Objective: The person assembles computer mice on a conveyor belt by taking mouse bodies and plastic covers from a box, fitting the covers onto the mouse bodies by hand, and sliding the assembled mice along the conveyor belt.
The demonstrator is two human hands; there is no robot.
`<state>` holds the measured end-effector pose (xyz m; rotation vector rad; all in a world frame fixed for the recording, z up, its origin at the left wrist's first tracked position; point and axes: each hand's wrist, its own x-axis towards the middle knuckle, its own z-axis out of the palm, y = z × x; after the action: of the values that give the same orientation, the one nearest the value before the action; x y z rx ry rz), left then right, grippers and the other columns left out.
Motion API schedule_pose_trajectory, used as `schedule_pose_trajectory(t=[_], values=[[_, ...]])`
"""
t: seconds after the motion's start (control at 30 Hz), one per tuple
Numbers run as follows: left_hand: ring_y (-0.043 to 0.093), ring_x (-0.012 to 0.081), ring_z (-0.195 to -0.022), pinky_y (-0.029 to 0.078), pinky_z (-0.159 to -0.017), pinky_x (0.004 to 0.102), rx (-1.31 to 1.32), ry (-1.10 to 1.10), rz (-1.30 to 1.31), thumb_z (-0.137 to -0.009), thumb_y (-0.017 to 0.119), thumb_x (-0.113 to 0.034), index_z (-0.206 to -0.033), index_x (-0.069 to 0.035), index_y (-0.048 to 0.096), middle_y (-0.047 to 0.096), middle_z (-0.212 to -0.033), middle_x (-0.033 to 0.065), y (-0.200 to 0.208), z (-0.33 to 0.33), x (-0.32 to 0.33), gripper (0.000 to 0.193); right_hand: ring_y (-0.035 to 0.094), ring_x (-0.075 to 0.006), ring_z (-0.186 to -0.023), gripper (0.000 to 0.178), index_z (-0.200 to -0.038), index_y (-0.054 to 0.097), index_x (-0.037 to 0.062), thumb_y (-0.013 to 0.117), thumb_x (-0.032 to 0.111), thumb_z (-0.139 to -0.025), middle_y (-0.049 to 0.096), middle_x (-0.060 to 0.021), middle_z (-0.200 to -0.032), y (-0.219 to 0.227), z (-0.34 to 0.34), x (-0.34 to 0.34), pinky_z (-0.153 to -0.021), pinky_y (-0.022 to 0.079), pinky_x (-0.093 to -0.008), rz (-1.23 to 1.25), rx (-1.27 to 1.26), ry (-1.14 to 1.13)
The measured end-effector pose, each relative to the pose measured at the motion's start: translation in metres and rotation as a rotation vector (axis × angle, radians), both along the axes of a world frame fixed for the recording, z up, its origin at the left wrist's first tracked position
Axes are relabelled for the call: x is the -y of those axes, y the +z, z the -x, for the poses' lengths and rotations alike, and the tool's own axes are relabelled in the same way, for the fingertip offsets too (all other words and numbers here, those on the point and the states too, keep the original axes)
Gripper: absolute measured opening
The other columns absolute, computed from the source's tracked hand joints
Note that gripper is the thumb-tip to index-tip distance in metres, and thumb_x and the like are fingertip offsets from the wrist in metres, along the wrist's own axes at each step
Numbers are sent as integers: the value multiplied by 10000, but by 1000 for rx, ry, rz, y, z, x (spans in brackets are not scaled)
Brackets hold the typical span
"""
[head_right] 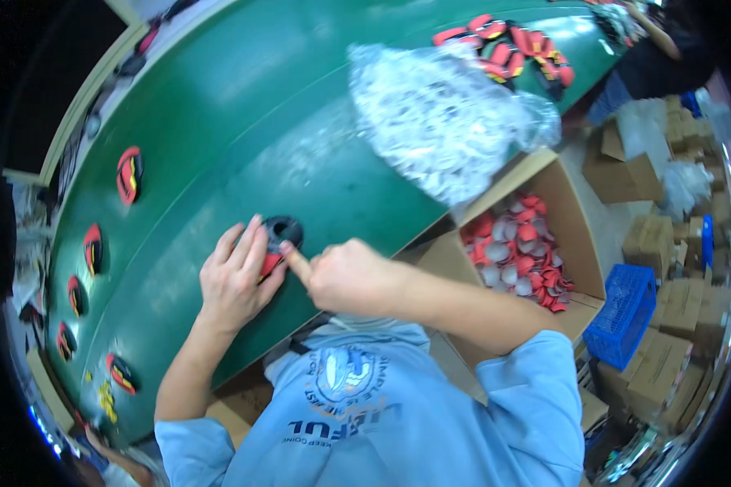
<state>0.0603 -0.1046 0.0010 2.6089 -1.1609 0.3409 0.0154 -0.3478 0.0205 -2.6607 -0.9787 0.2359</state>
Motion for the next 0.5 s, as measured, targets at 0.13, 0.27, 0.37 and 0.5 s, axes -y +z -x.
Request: schedule_pose_trajectory(t=[0.13,0.27,0.37,0.5], values=[[624,439,-1314,528,-1086,517,-108,19,97,-788,899,-201,-1411,4,652,614,-1536,210,-8,-1,-8,701,761,-307,-798,410,-1333,742,72,746,283,-982,779,-124,-883,-5,-32,60,-684,614,-408,-314,123,-182],[586,474,-1369,460,-1166,556,-189,72,248,-805,889,-151,-1488,-13,589,567,-1568,248,-27,5,-9,760,760,-306,-852,166,-1064,829,76,788,202,-965,811,-136,-996,25,-56,154,-735,600,-405,-362,342,-575],[584,474,-1379,457,-1174,554,-216,78,298,-811,878,-134,-1521,-12,554,569,-1561,256,-30,0,-6,790,756,-281,-791,162,-999,819,37,787,193,-971,806,-136,-919,47,-54,205,-706,586,-366,-401,442,-766],[561,459,-1407,441,-1194,544,-192,109,228,-857,828,-109,-1557,-1,515,582,-1544,242,-26,3,-16,774,752,-263,-732,186,-998,816,9,788,188,-956,809,-142,-906,53,-9,271,-673,572,-347,-457,237,-1068]])
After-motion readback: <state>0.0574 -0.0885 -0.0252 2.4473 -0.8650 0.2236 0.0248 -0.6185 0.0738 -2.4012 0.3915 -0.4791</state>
